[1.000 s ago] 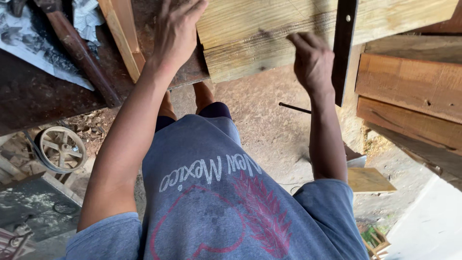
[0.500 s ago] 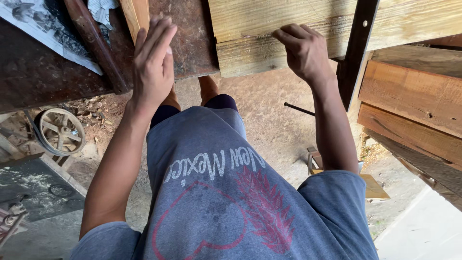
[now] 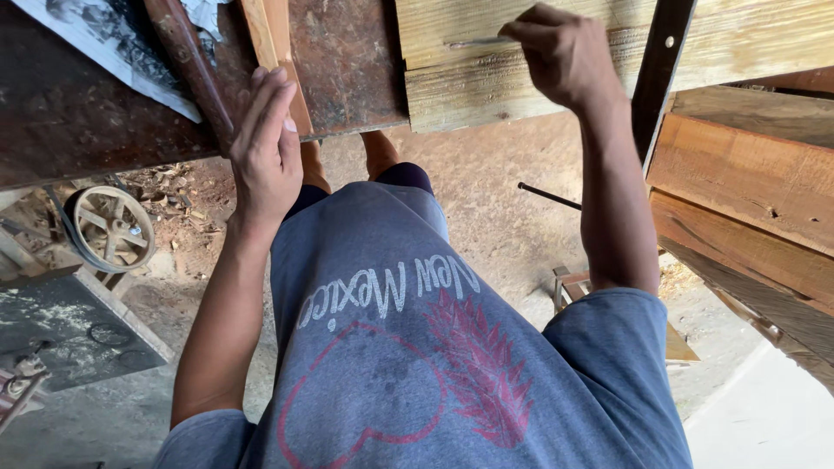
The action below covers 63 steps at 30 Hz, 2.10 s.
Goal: The person applies pink glue to the edge of a wooden plank using a small brush, then paints a separate plank with a dark finish using a paintbrush. They align and press two planks together, place a small wooden wedge between them, and secure the assembly with a metal bar clamp.
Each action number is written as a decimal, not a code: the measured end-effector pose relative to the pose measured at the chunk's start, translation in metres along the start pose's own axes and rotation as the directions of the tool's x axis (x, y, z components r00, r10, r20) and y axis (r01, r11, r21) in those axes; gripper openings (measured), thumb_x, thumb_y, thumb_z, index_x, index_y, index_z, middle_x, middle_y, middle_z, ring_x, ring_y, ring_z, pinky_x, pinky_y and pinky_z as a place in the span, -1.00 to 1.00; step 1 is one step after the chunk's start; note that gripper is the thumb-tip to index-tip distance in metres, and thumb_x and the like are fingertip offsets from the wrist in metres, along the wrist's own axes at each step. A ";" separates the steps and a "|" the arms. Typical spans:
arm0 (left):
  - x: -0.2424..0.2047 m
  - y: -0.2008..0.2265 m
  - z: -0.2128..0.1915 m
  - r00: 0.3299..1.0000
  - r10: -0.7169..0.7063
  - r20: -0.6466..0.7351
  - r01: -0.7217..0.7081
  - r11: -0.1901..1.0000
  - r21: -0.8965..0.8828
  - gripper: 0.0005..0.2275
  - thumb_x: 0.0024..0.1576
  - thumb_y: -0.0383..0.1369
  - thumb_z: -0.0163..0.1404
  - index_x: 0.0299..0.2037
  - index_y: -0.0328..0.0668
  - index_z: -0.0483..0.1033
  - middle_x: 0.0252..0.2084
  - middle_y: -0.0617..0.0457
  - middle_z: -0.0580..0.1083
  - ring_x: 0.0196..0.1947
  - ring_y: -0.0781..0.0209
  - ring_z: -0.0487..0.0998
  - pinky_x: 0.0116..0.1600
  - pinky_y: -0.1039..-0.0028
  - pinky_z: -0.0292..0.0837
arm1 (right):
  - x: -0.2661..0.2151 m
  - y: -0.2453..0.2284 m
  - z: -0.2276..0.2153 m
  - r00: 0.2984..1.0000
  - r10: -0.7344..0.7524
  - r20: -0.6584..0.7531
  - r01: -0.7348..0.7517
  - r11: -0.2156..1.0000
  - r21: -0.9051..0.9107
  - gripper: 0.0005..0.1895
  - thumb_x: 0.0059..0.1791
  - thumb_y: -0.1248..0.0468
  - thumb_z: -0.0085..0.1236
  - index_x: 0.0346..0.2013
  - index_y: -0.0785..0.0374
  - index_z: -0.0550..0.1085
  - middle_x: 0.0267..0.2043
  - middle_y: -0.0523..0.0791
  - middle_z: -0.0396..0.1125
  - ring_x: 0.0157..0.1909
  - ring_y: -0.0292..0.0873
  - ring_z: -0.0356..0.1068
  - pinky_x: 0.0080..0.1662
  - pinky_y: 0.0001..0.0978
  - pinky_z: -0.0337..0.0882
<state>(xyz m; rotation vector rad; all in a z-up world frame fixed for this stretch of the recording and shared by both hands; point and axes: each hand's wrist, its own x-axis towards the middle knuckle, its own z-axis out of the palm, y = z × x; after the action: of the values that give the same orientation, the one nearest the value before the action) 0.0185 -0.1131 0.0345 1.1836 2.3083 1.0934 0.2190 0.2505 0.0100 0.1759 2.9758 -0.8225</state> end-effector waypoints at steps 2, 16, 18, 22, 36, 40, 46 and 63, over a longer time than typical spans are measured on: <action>-0.002 0.010 -0.007 1.000 0.006 -0.029 -0.009 0.995 -0.099 -0.73 0.41 -0.59 -0.14 0.29 -0.47 0.41 0.34 -0.30 0.41 0.43 -0.22 0.37 0.52 0.08 0.30 | -0.010 -0.015 0.004 0.999 0.033 0.020 -0.035 0.995 0.097 -0.66 0.10 0.53 0.07 0.06 0.16 0.64 0.02 -0.13 0.53 -0.20 -0.14 0.51 -0.32 -0.33 0.45; 0.003 0.014 0.015 0.997 0.041 0.069 -0.037 0.998 -0.059 -0.70 0.36 -0.62 -0.09 0.29 -0.49 0.40 0.05 -0.24 0.39 -0.03 -0.03 0.56 -0.03 0.32 0.55 | -0.136 -0.008 0.069 0.412 0.761 -0.501 -0.714 0.612 0.342 -0.62 -0.01 0.60 0.02 0.06 0.35 0.54 -0.14 0.04 0.47 -0.34 -0.09 0.50 -0.34 -0.32 0.51; 0.008 0.016 0.021 0.994 0.079 0.080 -0.077 0.997 -0.031 -0.68 0.35 -0.62 -0.08 0.32 -0.47 0.40 0.00 -0.19 0.39 -0.08 0.01 0.53 -0.04 0.31 0.53 | -0.139 0.003 0.076 0.395 0.654 -0.646 -0.708 0.664 0.239 -0.63 -0.05 0.58 0.09 0.03 0.36 0.56 -0.20 0.05 0.46 -0.27 -0.07 0.52 -0.28 -0.30 0.52; 0.015 0.028 0.032 0.986 0.014 0.165 -0.004 0.998 -0.059 -0.67 0.34 -0.61 -0.07 0.32 -0.44 0.38 -0.05 -0.18 0.39 -0.26 0.08 0.50 -0.26 0.39 0.50 | -0.138 0.016 0.088 0.258 0.705 -0.660 -0.812 0.529 0.248 -0.67 0.01 0.53 0.09 0.07 0.34 0.53 -0.15 0.05 0.46 -0.24 -0.07 0.53 -0.24 -0.30 0.56; 0.003 0.035 0.022 0.985 0.035 0.169 -0.033 0.999 -0.011 -0.66 0.30 -0.60 -0.04 0.30 -0.43 0.40 -0.15 -0.15 0.42 -0.22 0.03 0.52 -0.12 0.28 0.45 | -0.125 -0.015 0.072 0.440 0.622 -0.648 -0.754 0.648 0.111 -0.66 0.02 0.51 0.09 0.09 0.34 0.55 -0.21 0.12 0.42 -0.26 0.02 0.48 -0.28 -0.18 0.50; -0.001 0.025 0.012 0.990 0.002 0.144 0.004 0.999 -0.039 -0.65 0.30 -0.58 -0.05 0.30 -0.43 0.39 -0.12 -0.17 0.42 -0.22 0.03 0.52 -0.14 0.30 0.46 | -0.117 -0.026 0.086 0.551 0.621 -0.558 -0.622 0.751 0.222 -0.70 0.06 0.51 0.03 0.08 0.38 0.53 -0.25 0.03 0.47 -0.48 -0.26 0.39 -0.50 -0.44 0.35; -0.020 0.005 -0.005 0.995 -0.042 0.093 0.040 0.999 0.031 -0.67 0.32 -0.55 -0.05 0.30 -0.43 0.40 -0.13 -0.17 0.42 -0.18 -0.02 0.51 -0.09 0.20 0.44 | -0.115 -0.036 0.098 0.514 0.688 -0.513 -0.705 0.679 0.206 -0.75 0.13 0.48 0.00 0.05 0.33 0.57 -0.33 -0.01 0.50 -0.72 -0.35 0.18 -0.69 -0.56 0.12; -0.083 -0.192 -0.121 0.638 -0.280 -0.717 0.567 0.802 0.191 -0.50 0.22 -0.33 0.15 0.32 -0.33 0.28 0.22 -0.39 0.29 0.20 -0.37 0.38 0.23 0.02 0.36 | 0.126 -0.315 0.128 0.933 0.229 -0.276 -0.008 0.782 0.624 -0.74 0.04 0.54 0.07 0.02 0.33 0.49 -0.15 0.00 0.46 -0.27 -0.06 0.54 -0.24 -0.27 0.52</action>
<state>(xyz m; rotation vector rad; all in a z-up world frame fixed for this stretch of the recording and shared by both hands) -0.1063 -0.3075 -0.0362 0.2416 3.2612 0.9614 0.0573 -0.0716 0.0501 0.5807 2.7969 -1.8966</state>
